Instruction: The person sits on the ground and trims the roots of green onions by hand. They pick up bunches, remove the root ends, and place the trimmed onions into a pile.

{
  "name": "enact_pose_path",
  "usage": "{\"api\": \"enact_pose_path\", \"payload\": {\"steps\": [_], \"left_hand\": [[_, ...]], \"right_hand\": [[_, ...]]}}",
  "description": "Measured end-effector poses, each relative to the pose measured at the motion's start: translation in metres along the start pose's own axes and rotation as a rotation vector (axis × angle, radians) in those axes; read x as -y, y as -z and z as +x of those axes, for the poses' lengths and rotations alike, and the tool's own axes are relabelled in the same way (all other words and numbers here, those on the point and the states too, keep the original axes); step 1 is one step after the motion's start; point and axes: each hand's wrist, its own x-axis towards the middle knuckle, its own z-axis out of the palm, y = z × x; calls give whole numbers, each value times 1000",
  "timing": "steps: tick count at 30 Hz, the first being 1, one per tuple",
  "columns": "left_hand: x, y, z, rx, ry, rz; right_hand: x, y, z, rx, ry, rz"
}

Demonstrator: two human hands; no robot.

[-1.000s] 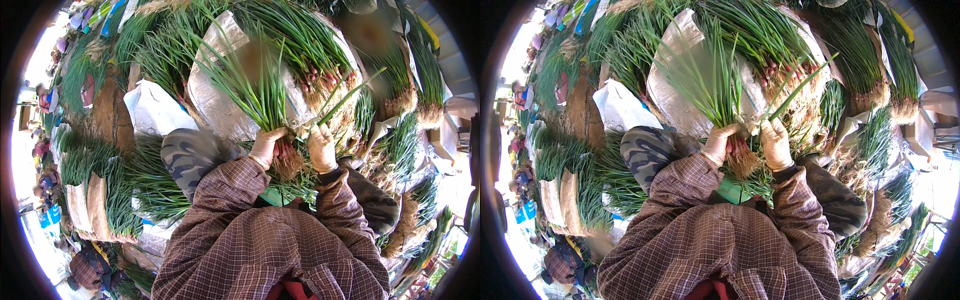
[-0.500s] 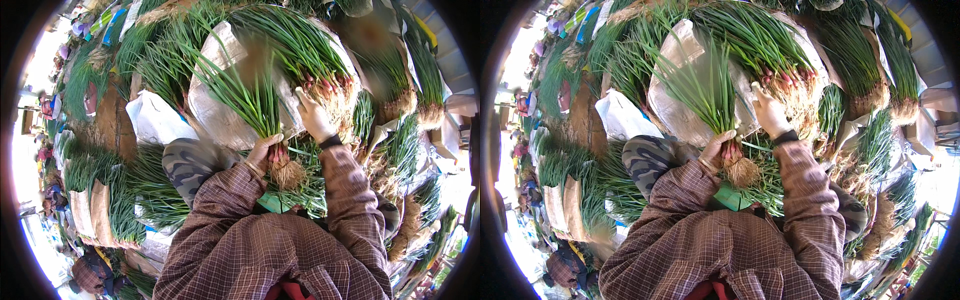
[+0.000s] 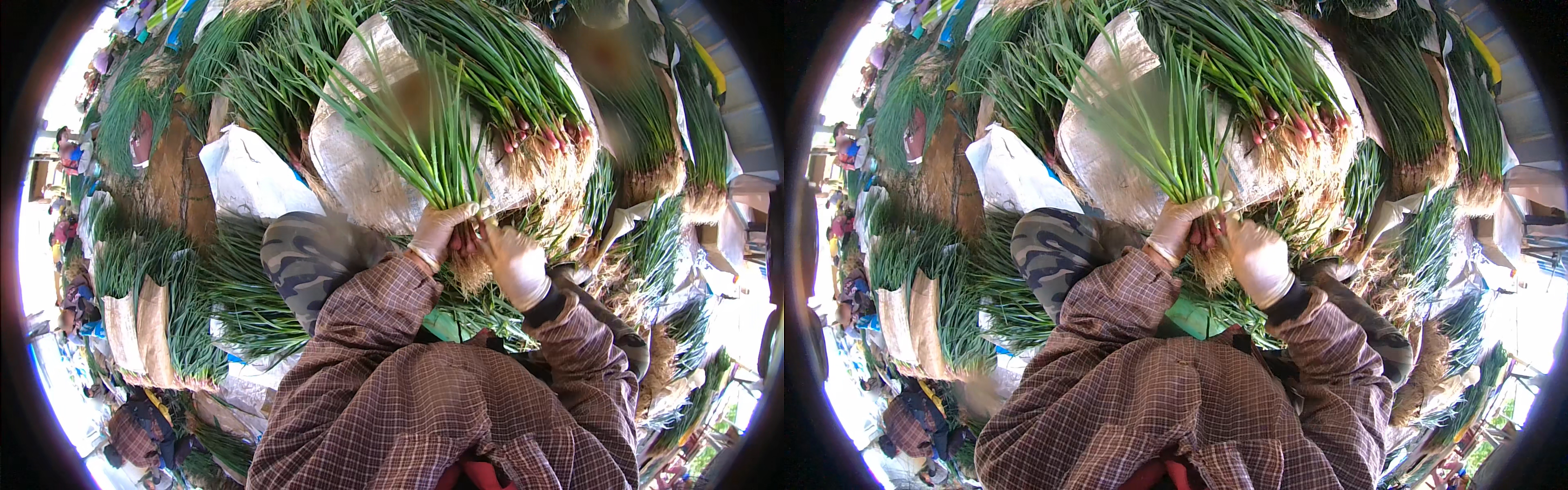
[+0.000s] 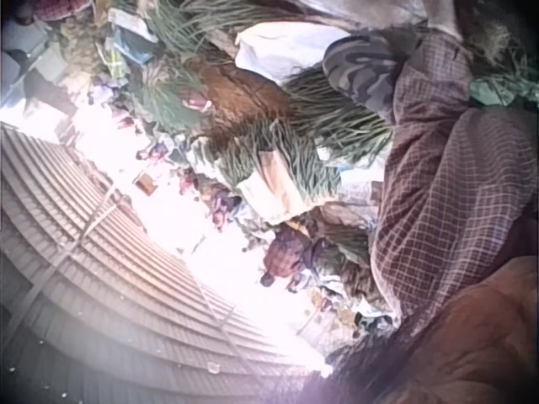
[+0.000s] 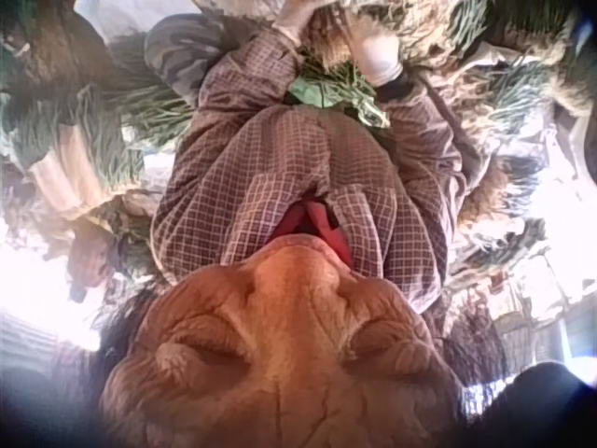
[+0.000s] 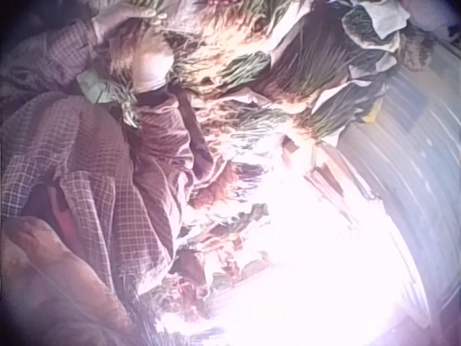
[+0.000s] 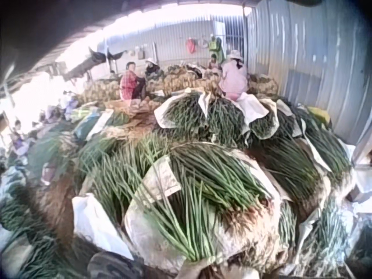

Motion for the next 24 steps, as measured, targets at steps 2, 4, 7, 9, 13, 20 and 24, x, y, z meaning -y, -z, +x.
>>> {"api": "enact_pose_path", "payload": {"steps": [2,4,7,9,13,20,24], "left_hand": [[8,-9,2,-24,-27,-42],[10,-8,-3,37,20,-72],[6,-7,-16,138,64,-284],[12,-5,-18,203,81,-282],[26,-3,-20,148,168,-302],[22,1,-20,109,160,-241],[25,5,-19,-23,-4,-162]], "right_hand": [[5,0,-14,113,29,-64],[-16,-16,-26,148,-31,207],[-68,-34,-25,343,-475,402],[-75,-38,-16,424,-816,1341],[-34,-29,38,359,-768,1928],[2,-36,33,-314,-1004,2070],[-11,4,-3,-319,-808,2185]]}}
